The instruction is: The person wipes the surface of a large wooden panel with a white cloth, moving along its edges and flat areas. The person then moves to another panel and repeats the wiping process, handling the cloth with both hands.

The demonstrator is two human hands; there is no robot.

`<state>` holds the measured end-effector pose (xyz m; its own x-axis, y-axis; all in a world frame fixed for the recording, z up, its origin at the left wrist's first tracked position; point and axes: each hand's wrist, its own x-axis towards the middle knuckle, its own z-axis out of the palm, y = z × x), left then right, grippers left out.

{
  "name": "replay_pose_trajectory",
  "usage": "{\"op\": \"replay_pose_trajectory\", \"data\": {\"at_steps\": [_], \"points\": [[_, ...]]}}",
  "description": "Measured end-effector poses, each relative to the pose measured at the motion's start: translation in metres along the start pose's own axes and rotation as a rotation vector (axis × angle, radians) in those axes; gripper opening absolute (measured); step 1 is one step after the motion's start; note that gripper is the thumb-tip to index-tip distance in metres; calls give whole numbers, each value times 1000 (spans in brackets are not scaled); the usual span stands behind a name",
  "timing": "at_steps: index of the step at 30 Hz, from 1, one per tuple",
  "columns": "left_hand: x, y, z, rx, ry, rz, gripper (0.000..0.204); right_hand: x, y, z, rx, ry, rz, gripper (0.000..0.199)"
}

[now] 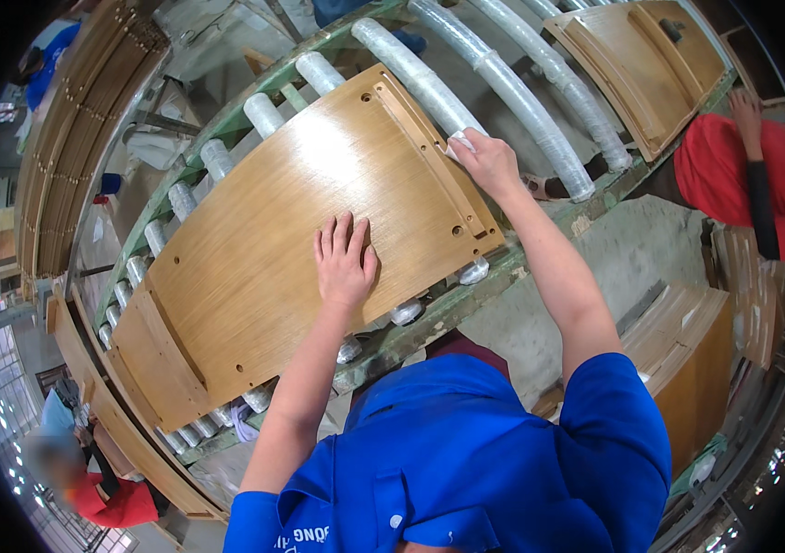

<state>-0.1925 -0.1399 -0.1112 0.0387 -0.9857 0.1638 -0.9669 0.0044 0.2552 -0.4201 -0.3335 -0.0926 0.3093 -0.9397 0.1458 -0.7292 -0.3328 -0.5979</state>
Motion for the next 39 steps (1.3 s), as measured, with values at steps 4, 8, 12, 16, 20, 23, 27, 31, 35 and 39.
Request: {"op": "replay_pose_trajectory", "data": {"at_steps": [4, 8, 12, 16, 20, 23, 27, 31, 35, 39], "points": [[2, 3, 1, -3, 14, 11, 43, -29, 4, -11, -6, 7, 25, 31], [3, 5, 5, 21, 20, 21, 43, -63, 7, -25, -11, 21, 65, 31], [6, 9, 9, 30, 29, 31, 42, -98, 20, -37, 7, 23, 143, 30], [7, 12, 11, 36, 22, 37, 42, -126, 28, -47, -28, 44, 175, 31], [8, 15, 13, 45, 13, 38, 43, -136, 33, -52, -26, 94, 177, 31], [9, 14, 15, 73, 17, 44, 43, -135, 33, -52, -9, 96, 184, 31], [11, 15, 17, 105, -5, 19, 45, -132, 38, -48, -68, 92, 184, 28], [25, 36, 17, 101, -107, -16, 47, -145, 55, -53, 273, 247, 289, 22], [48, 51, 28, -26, -86, -13, 48, -162, 57, -69, 1748, 167, 558, 34], [65, 19, 8, -745, -120, -103, 43, -150, -14, -43, 2203, 156, 682, 41]]}}
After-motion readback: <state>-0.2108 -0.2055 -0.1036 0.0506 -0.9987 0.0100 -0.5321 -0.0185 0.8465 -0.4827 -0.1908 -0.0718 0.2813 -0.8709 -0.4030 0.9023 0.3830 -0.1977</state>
